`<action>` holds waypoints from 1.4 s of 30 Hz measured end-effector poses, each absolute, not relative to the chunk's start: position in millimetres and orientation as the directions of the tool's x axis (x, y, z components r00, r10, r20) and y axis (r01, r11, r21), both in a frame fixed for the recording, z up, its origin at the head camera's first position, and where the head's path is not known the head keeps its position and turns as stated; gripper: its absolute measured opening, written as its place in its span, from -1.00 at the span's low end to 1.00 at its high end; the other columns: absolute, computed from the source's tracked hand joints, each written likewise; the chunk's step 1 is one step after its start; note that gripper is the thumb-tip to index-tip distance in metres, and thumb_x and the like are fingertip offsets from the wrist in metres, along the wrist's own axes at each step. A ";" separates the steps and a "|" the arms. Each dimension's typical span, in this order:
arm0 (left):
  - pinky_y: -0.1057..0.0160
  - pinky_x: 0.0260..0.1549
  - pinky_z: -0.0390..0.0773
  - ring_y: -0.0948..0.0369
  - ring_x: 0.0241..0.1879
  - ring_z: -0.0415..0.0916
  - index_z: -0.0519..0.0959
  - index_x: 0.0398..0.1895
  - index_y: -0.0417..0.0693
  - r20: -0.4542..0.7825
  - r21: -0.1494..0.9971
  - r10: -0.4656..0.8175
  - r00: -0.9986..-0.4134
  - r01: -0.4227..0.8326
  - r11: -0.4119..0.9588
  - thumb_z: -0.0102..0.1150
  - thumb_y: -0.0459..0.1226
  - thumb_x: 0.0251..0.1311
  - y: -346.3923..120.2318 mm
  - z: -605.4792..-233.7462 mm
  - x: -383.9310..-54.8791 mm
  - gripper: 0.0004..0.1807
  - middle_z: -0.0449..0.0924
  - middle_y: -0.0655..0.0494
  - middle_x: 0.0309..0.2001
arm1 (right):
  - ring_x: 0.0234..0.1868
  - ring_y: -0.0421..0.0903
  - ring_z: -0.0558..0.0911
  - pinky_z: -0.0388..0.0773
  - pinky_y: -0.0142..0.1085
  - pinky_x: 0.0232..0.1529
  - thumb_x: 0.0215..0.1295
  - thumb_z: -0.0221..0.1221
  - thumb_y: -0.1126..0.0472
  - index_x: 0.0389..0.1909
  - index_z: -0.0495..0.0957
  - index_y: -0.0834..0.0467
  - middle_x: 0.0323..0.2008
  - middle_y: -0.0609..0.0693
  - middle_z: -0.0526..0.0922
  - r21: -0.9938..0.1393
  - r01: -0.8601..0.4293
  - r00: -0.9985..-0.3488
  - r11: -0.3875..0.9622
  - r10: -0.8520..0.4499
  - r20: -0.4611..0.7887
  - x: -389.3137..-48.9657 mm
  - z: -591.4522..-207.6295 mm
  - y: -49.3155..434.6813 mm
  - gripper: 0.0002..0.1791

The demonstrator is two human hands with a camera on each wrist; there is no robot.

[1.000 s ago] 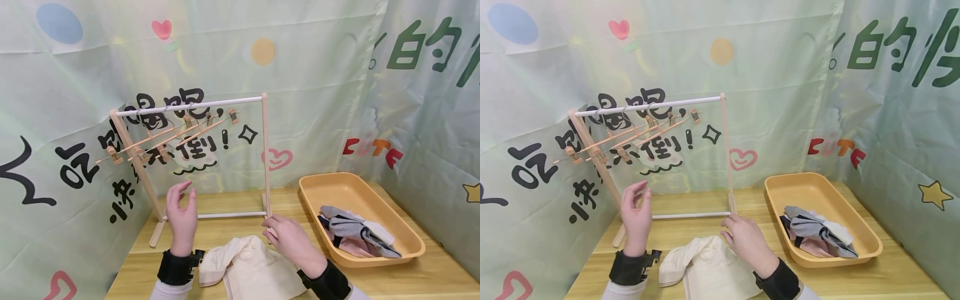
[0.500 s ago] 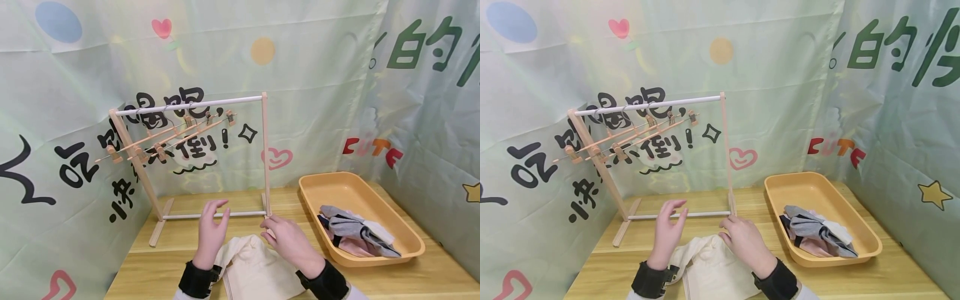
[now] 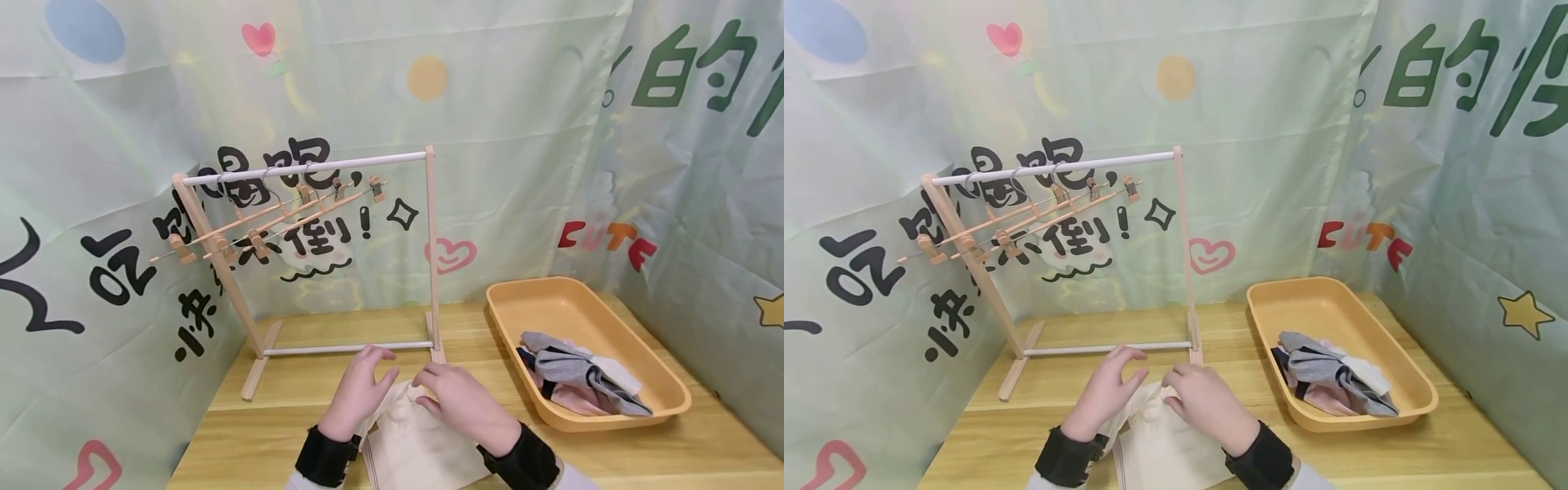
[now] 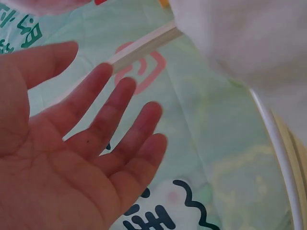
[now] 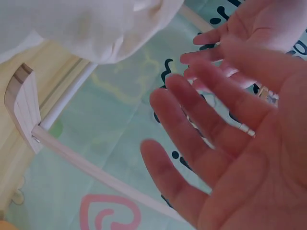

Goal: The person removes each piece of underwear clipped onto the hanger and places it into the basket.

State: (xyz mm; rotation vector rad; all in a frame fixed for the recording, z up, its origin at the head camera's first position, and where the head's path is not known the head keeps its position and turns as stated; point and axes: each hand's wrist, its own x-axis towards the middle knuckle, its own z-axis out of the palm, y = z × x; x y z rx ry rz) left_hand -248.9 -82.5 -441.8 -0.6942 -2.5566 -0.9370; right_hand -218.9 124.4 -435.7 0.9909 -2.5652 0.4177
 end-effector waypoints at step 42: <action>0.06 -0.14 0.57 0.14 -0.07 0.49 0.57 -0.12 0.02 0.368 0.489 0.326 -0.871 0.479 0.729 0.13 -0.13 0.28 -93.5 -429.9 -243.3 -0.80 0.57 0.09 -0.10 | -0.11 -0.18 0.50 0.55 -0.35 -0.11 -0.17 0.45 0.18 0.05 0.55 -0.14 -0.04 -0.19 0.58 -0.145 -0.837 -0.544 0.527 -0.829 0.131 -242.1 -491.5 101.1 -0.37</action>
